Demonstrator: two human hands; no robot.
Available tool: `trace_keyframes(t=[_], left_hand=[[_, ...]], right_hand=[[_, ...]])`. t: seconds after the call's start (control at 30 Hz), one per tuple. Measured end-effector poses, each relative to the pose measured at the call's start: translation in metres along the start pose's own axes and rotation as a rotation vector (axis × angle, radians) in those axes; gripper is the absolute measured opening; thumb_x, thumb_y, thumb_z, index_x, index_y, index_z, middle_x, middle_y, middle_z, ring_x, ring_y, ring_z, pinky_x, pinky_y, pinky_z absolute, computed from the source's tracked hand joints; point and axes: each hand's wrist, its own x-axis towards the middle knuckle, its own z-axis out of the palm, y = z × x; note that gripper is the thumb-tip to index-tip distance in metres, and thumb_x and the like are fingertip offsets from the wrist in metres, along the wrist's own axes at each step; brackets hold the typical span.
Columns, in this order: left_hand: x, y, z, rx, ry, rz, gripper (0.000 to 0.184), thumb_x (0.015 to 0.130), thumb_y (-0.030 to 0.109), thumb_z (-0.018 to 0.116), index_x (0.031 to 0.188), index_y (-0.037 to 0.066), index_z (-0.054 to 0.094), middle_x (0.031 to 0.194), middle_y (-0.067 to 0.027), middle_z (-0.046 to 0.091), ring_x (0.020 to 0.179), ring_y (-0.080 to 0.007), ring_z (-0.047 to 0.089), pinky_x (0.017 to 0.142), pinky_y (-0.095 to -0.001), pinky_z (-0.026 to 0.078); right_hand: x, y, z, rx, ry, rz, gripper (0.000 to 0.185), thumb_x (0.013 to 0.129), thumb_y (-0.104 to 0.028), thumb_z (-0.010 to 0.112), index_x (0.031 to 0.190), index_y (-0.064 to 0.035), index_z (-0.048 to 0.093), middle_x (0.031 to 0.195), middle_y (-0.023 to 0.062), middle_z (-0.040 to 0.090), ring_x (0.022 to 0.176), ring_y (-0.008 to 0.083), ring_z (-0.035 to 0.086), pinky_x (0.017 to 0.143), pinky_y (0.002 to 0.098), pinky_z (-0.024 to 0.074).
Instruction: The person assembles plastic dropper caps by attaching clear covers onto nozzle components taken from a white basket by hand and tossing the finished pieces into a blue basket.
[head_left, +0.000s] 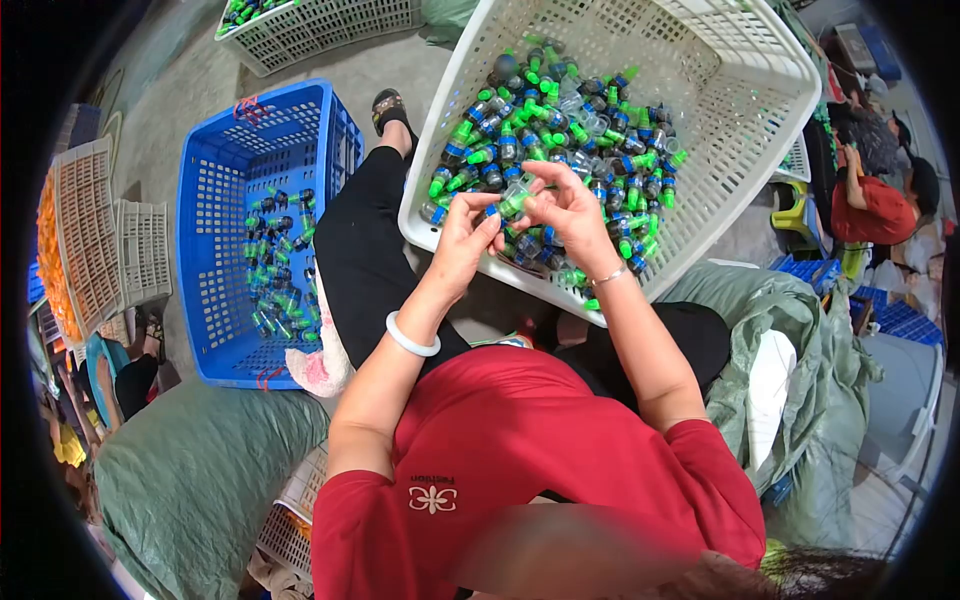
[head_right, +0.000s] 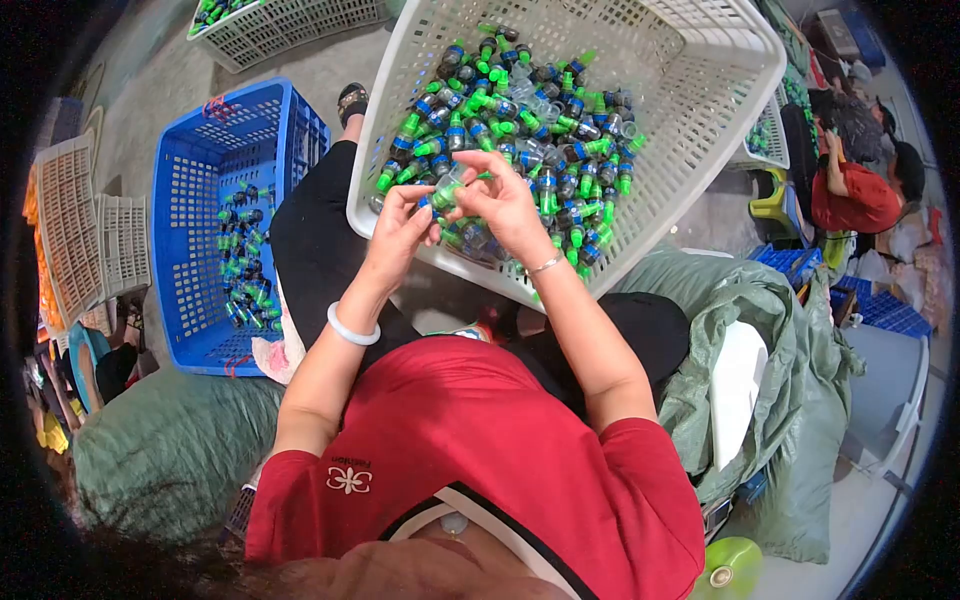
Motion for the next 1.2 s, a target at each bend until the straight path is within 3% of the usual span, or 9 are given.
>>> trace_keyframes(t=[0.13,0.4,0.53,0.67,0.77,0.8,0.93,1.03,1.2], left_hand=[[-0.012,-0.004,-0.008,-0.073,0.013,-0.005,0.028,0.095,0.017,0.055,0.118,0.005,0.045,0.091,-0.0042,0.054,0.068,-0.0089,0.049,0.065,-0.0220,0.043],[-0.027,0.028,-0.011,0.123,-0.206,-0.106,0.028,0.095,0.014,0.055,0.118,0.004,0.042,0.095,-0.0049,0.053,0.074,-0.0092,0.050,0.064,-0.0220,0.040],[-0.031,0.029,0.001,0.340,-0.201,0.182,0.030,0.093,0.011,0.057,0.118,0.003,0.042,0.099,-0.0089,0.052,0.083,-0.0150,0.053,0.071,-0.0281,0.044],[-0.041,0.031,0.012,0.611,-0.198,0.310,0.032,0.091,0.007,0.058,0.118,0.001,0.042,0.101,-0.0130,0.051,0.091,-0.0213,0.054,0.078,-0.0348,0.046],[-0.046,0.030,0.018,0.963,-0.187,0.639,0.033,0.090,0.005,0.058,0.118,0.000,0.042,0.102,-0.0154,0.051,0.092,-0.0242,0.055,0.082,-0.0371,0.045],[-0.047,0.030,0.018,0.959,-0.191,0.638,0.033,0.090,0.005,0.058,0.118,0.000,0.042,0.102,-0.0154,0.051,0.092,-0.0242,0.055,0.082,-0.0371,0.045],[-0.053,0.034,0.008,0.995,-0.171,0.505,0.031,0.091,0.005,0.057,0.117,0.001,0.042,0.105,-0.0154,0.052,0.094,-0.0228,0.055,0.082,-0.0346,0.045],[-0.058,0.035,-0.009,0.241,-0.132,-0.138,0.029,0.091,0.006,0.057,0.116,0.000,0.043,0.105,-0.0149,0.052,0.094,-0.0222,0.056,0.081,-0.0333,0.046],[-0.068,0.035,-0.011,0.179,-0.220,-0.081,0.028,0.092,0.007,0.057,0.115,0.000,0.044,0.103,-0.0135,0.053,0.091,-0.0217,0.056,0.080,-0.0320,0.046]], right_hand=[[-0.005,0.006,0.000,-0.071,-0.039,-0.077,0.028,0.086,-0.010,0.067,0.110,-0.0026,0.055,0.088,0.0001,0.047,0.066,0.0095,0.053,0.064,0.0279,0.0525],[-0.022,-0.027,-0.013,-0.925,-0.325,-0.350,0.023,0.085,-0.015,0.069,0.100,-0.0040,0.055,0.082,0.0051,0.045,0.071,0.0171,0.048,0.062,0.0317,0.0399],[-0.023,-0.016,-0.016,-0.876,-0.326,-0.434,0.025,0.087,-0.024,0.066,0.095,-0.0035,0.055,0.078,0.0063,0.043,0.067,0.0198,0.046,0.061,0.0317,0.0401],[-0.036,-0.001,-0.009,-0.879,-0.318,-0.329,0.031,0.091,-0.034,0.057,0.097,-0.0039,0.058,0.080,0.0109,0.053,0.074,0.0314,0.057,0.065,0.0380,0.0458],[-0.044,0.004,-0.001,-0.244,-0.112,0.485,0.033,0.093,-0.037,0.052,0.095,-0.0040,0.057,0.080,0.0108,0.055,0.072,0.0315,0.057,0.065,0.0382,0.0457],[-0.045,0.005,-0.001,-0.244,-0.107,0.486,0.033,0.093,-0.037,0.052,0.095,-0.0040,0.057,0.080,0.0108,0.055,0.072,0.0315,0.057,0.065,0.0382,0.0457],[-0.044,-0.001,0.003,-0.467,-0.234,0.268,0.032,0.091,-0.036,0.056,0.095,-0.0040,0.056,0.077,0.0108,0.056,0.072,0.0313,0.057,0.064,0.0388,0.0455],[-0.046,-0.019,0.018,-1.047,-0.264,-0.698,0.033,0.086,-0.030,0.066,0.103,-0.0042,0.054,0.080,0.0098,0.055,0.070,0.0265,0.057,0.057,0.0328,0.0442],[-0.056,-0.001,0.012,-1.087,-0.402,-0.618,0.031,0.083,-0.026,0.070,0.101,-0.0042,0.057,0.078,0.0106,0.057,0.067,0.0265,0.058,0.054,0.0335,0.0443]])
